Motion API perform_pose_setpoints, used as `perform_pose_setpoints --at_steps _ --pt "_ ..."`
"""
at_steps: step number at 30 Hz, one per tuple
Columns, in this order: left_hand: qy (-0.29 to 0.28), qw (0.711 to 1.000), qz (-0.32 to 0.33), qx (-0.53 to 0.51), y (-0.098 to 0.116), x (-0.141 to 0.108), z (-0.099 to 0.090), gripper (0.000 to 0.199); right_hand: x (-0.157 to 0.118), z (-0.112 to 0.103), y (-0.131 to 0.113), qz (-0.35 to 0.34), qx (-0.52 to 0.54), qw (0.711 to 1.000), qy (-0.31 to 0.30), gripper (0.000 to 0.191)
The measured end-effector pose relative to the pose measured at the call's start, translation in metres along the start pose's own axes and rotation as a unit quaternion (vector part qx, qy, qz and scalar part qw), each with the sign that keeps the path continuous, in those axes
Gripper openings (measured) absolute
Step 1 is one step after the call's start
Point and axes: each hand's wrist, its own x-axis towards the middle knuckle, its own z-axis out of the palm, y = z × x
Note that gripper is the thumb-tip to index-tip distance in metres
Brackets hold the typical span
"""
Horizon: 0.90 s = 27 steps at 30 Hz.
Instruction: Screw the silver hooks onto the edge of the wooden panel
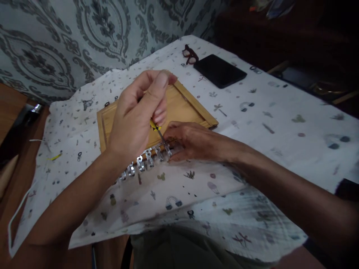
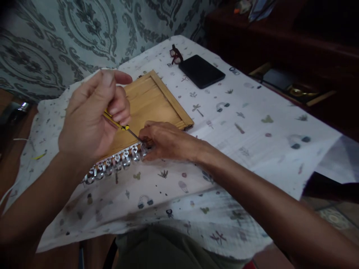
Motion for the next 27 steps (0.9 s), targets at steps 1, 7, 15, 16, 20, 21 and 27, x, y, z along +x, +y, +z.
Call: perform_pose_setpoints --at_steps 1,7,15,16,20,21,27 --pt "0.01 1.0 -0.002 -0.005 -0.001 0.001 0.002 0.023 0.0 0.0 0.0 -0.001 -0.002 1.0 0.0 0.025" --pt "0.009 1.0 0.005 -0.016 -0.006 0.008 0.008 0.035 0.0 0.0 0.002 -0.004 0.004 1.0 -0.007 0.025" --pt "-0.131 0.991 -0.033 -0.015 -0.003 0.019 -0.004 0.018 -0.001 -0.003 -0.002 0.002 0.013 1.0 -0.006 0.025" --pt "-0.141 0.989 -0.03 -0.019 -0.003 0.019 -0.005 0.017 -0.001 -0.003 -0.002 0.003 0.011 1.0 -0.008 0.025" --pt "-0.08 0.997 0.024 0.003 -0.007 0.014 -0.006 0.017 0.0 -0.002 0.0 -0.002 0.002 1.0 -0.004 0.026" --pt "-0.048 0.998 0.045 0.01 -0.008 0.012 -0.004 0.022 0.0 -0.001 0.0 -0.003 0.0 1.0 -0.003 0.026" --pt "0.02 0.999 0.038 0.001 -0.009 0.002 0.009 0.031 0.0 -0.001 0.001 -0.019 0.0 1.0 0.008 0.026"
